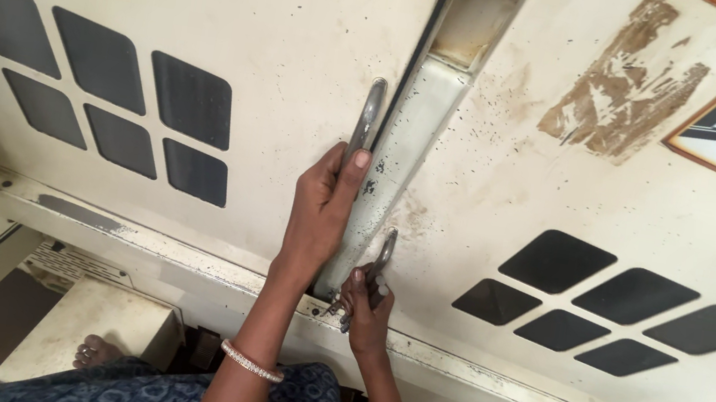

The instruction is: The person uses two metal rods to unlock and open the double doors of a large industrial machine. They insert the rods into the door handles, rotate them to release the latch, and pull the doors open to reveal the machine's interior.

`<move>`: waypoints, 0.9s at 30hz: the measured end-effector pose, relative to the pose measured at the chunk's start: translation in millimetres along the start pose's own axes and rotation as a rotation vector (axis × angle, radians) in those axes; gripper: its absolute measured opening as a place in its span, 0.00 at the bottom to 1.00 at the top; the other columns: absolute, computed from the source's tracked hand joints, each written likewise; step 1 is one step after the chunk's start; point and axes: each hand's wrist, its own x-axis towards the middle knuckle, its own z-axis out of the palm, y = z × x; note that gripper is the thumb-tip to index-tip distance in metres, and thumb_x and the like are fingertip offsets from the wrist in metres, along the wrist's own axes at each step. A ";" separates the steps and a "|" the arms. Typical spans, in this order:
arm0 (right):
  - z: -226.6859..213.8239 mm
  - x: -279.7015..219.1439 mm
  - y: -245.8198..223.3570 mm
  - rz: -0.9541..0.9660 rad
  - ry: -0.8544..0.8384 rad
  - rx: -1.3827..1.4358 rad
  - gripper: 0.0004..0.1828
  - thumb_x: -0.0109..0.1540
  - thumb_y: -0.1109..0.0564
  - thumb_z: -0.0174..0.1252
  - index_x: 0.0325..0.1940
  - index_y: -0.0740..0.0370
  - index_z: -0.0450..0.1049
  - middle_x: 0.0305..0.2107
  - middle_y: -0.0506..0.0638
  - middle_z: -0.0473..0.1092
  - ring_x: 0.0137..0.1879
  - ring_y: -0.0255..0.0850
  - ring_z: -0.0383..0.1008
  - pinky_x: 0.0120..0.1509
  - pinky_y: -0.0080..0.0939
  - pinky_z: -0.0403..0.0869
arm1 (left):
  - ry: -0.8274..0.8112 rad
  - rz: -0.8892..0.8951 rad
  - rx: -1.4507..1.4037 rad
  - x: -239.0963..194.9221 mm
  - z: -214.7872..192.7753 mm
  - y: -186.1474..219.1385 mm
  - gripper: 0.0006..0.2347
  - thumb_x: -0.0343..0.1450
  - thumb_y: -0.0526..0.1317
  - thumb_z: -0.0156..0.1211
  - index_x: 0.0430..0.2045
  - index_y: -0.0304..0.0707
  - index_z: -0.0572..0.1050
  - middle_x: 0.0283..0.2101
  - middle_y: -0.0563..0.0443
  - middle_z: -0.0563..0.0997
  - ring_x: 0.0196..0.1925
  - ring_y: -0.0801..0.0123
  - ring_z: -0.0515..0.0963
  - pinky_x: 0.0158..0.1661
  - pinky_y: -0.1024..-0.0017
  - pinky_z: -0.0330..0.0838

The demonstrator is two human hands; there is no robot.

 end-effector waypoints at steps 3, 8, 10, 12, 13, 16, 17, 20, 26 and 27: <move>1.6 -0.3 -2.5 -0.002 0.018 -0.033 0.16 0.69 0.48 0.56 0.35 0.61 0.66 0.18 0.42 0.57 0.23 0.30 0.54 0.27 0.34 0.56 | 0.002 -0.015 0.001 -0.6 0.3 2.6 0.21 0.77 0.56 0.50 0.23 0.38 0.69 0.22 0.62 0.60 0.27 0.80 0.57 0.28 0.75 0.54; 3.9 -0.9 -5.4 -0.005 0.024 -0.058 0.17 0.69 0.46 0.56 0.35 0.61 0.67 0.17 0.42 0.58 0.23 0.30 0.54 0.27 0.34 0.56 | 0.004 0.001 -0.008 -1.5 0.0 5.7 0.21 0.77 0.56 0.51 0.23 0.38 0.69 0.22 0.61 0.60 0.28 0.80 0.57 0.28 0.75 0.55; 3.8 -0.3 -5.4 -0.007 0.025 -0.051 0.17 0.68 0.47 0.56 0.35 0.61 0.67 0.17 0.42 0.58 0.23 0.30 0.54 0.27 0.34 0.56 | 0.006 -0.002 -0.003 -1.8 0.0 5.7 0.21 0.77 0.56 0.51 0.23 0.38 0.69 0.22 0.61 0.60 0.28 0.80 0.57 0.28 0.75 0.55; 3.4 0.1 -4.5 -0.011 0.026 -0.046 0.16 0.68 0.47 0.56 0.35 0.61 0.67 0.17 0.42 0.58 0.23 0.30 0.54 0.27 0.34 0.55 | 0.008 0.003 -0.005 -1.7 0.2 4.9 0.21 0.77 0.56 0.51 0.23 0.38 0.69 0.22 0.61 0.60 0.28 0.80 0.57 0.28 0.75 0.55; 3.1 0.1 -3.8 -0.014 0.025 -0.044 0.16 0.68 0.47 0.56 0.36 0.61 0.67 0.17 0.42 0.58 0.23 0.30 0.54 0.27 0.34 0.55 | 0.009 0.010 -0.011 -1.8 0.4 4.5 0.21 0.77 0.56 0.51 0.23 0.38 0.69 0.22 0.61 0.60 0.28 0.80 0.57 0.27 0.75 0.54; 2.6 -0.8 -2.0 -0.020 0.023 -0.033 0.16 0.68 0.47 0.56 0.36 0.61 0.67 0.18 0.42 0.58 0.23 0.29 0.54 0.26 0.34 0.55 | 0.012 0.010 0.010 -1.4 0.0 4.4 0.21 0.77 0.56 0.51 0.22 0.38 0.68 0.22 0.61 0.59 0.27 0.80 0.57 0.27 0.74 0.53; 2.0 -0.4 -1.6 -0.022 0.023 -0.030 0.16 0.69 0.47 0.56 0.36 0.62 0.67 0.18 0.42 0.58 0.23 0.29 0.54 0.26 0.34 0.55 | 0.014 0.006 0.022 -1.0 0.2 4.5 0.21 0.77 0.56 0.51 0.22 0.37 0.68 0.21 0.61 0.59 0.27 0.80 0.57 0.26 0.74 0.53; 0.5 0.9 1.2 -0.028 0.014 -0.041 0.16 0.69 0.48 0.56 0.36 0.62 0.67 0.18 0.42 0.58 0.24 0.29 0.54 0.27 0.34 0.56 | 0.014 0.016 0.021 -0.6 0.1 3.8 0.21 0.77 0.56 0.50 0.21 0.38 0.68 0.21 0.61 0.60 0.26 0.81 0.56 0.26 0.74 0.53; -1.0 2.2 3.6 -0.012 0.025 -0.035 0.15 0.69 0.49 0.56 0.36 0.62 0.67 0.18 0.43 0.59 0.23 0.29 0.55 0.26 0.33 0.56 | 0.011 -0.004 -0.020 -0.2 0.1 5.5 0.21 0.76 0.56 0.52 0.21 0.39 0.69 0.21 0.62 0.59 0.27 0.80 0.57 0.27 0.74 0.53; -0.8 2.4 3.7 -0.011 0.024 -0.028 0.15 0.69 0.49 0.56 0.36 0.62 0.67 0.18 0.43 0.59 0.23 0.30 0.55 0.26 0.33 0.56 | 0.012 -0.005 -0.019 0.0 0.2 5.9 0.21 0.76 0.56 0.52 0.21 0.39 0.69 0.21 0.62 0.59 0.27 0.80 0.57 0.27 0.74 0.53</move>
